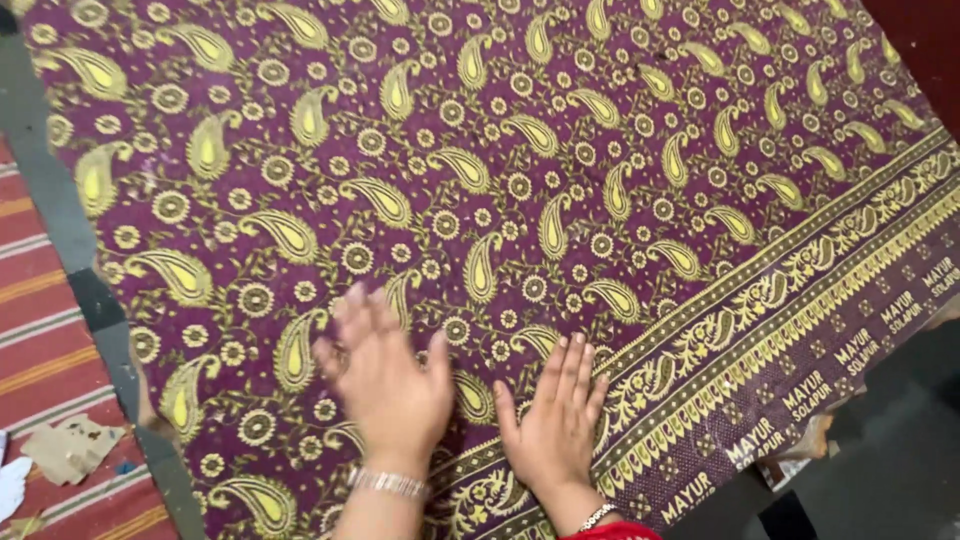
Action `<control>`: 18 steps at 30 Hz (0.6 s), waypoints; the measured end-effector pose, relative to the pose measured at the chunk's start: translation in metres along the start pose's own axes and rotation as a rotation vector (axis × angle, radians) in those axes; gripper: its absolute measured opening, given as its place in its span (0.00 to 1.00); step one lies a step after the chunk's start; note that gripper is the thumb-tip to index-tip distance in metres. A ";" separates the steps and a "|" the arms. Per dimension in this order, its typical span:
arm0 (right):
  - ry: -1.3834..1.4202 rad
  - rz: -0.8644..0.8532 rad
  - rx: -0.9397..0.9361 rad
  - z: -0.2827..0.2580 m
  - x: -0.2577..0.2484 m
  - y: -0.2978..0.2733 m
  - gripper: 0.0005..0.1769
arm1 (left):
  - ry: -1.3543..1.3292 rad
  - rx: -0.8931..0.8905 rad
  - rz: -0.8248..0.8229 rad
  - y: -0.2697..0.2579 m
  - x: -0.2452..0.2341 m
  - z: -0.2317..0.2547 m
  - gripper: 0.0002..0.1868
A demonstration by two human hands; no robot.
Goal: Smoothing out a bedsheet and tidying clothes in a room.
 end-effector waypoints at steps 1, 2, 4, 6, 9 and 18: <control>-0.007 -0.005 0.005 -0.001 0.000 0.000 0.55 | -0.005 0.002 -0.008 0.004 0.010 0.013 0.44; -0.015 0.019 -0.013 -0.003 -0.003 0.000 0.54 | 0.016 0.038 -0.044 0.007 0.023 0.030 0.44; -0.029 0.046 -0.028 -0.003 -0.003 -0.001 0.53 | 0.029 0.078 -0.079 0.007 0.034 0.052 0.45; -0.083 -0.008 -0.005 0.004 0.008 -0.001 0.47 | 0.094 0.092 -0.164 0.006 0.039 0.066 0.44; 0.210 -0.028 0.041 0.009 -0.003 -0.001 0.43 | -0.014 0.075 0.009 0.000 0.043 0.059 0.44; 0.165 0.038 0.339 0.193 -0.054 0.141 0.45 | -0.075 0.069 0.206 -0.007 0.090 0.046 0.48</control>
Point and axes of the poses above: each hand's wrist, its own y-axis towards the middle knuckle, its own x-axis out of the palm, z = x × y, the point moved 9 cm from there along y, towards the middle knuckle, and after that the axes turned 12 degrees about y, right-handed, at the moved point
